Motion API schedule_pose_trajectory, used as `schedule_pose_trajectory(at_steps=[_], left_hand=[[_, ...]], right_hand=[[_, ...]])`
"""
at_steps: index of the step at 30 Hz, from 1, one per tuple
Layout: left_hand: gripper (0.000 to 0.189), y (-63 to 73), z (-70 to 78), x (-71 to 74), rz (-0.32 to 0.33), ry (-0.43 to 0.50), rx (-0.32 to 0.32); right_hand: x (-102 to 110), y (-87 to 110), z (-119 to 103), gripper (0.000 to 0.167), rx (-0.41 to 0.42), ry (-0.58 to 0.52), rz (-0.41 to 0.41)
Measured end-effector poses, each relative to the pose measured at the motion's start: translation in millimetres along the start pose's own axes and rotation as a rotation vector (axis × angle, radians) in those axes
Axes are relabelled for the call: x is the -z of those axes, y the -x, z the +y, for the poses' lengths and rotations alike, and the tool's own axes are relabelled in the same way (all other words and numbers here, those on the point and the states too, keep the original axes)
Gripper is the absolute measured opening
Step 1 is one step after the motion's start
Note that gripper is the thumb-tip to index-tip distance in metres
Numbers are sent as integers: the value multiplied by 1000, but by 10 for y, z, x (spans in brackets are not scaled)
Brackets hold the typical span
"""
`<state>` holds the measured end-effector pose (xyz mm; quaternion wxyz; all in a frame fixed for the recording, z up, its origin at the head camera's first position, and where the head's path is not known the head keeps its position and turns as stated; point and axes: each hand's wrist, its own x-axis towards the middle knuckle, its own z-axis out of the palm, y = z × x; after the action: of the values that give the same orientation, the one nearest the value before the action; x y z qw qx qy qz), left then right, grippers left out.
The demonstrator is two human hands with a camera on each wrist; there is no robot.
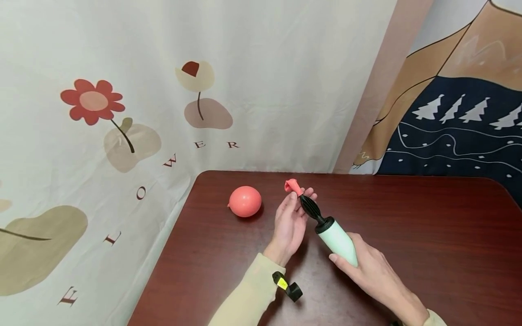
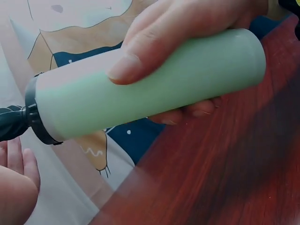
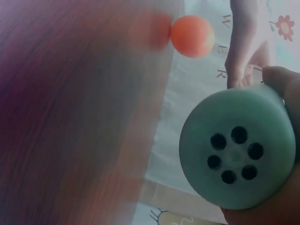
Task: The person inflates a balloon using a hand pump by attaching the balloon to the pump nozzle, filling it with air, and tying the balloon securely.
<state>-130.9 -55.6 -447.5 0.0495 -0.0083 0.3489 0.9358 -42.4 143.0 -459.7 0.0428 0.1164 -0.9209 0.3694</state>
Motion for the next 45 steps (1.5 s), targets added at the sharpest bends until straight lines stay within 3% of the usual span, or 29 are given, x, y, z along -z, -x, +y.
schedule_pose_trajectory(at_steps=[4, 10, 14, 17, 20, 23, 28, 33, 37, 45], left_hand=[[20, -24, -1, 4, 42, -55, -8], [30, -55, 63, 45, -37, -254, -56], [34, -57, 130, 59, -93, -380, -105], [33, -37, 149, 55, -57, -440, -149], [21, -32, 154, 50, 23, -434, -191], [10, -42, 170, 37, 75, -370, -198], [12, -40, 198, -3, 110, -282, -122], [23, -31, 200, -31, 96, -267, -70], [18, -39, 187, -18, 28, -253, -54], [26, -25, 142, -33, -246, -130, -2]], right_hand=[[-15, 3, 17, 55, 13, 20, 15], [-28, 11, 34, 55, 10, 28, 12], [-23, 9, 33, 56, 32, 47, 66], [-9, -3, 24, 58, 50, 71, 109], [9, -11, 12, 59, 51, 85, 118], [9, -10, 16, 60, 60, 106, 124], [-9, -14, 29, 62, 124, 162, 164], [-11, -23, 25, 62, 135, 183, 168], [-9, -24, 10, 61, 122, 164, 149], [-13, -18, -36, 59, 69, 92, 78]])
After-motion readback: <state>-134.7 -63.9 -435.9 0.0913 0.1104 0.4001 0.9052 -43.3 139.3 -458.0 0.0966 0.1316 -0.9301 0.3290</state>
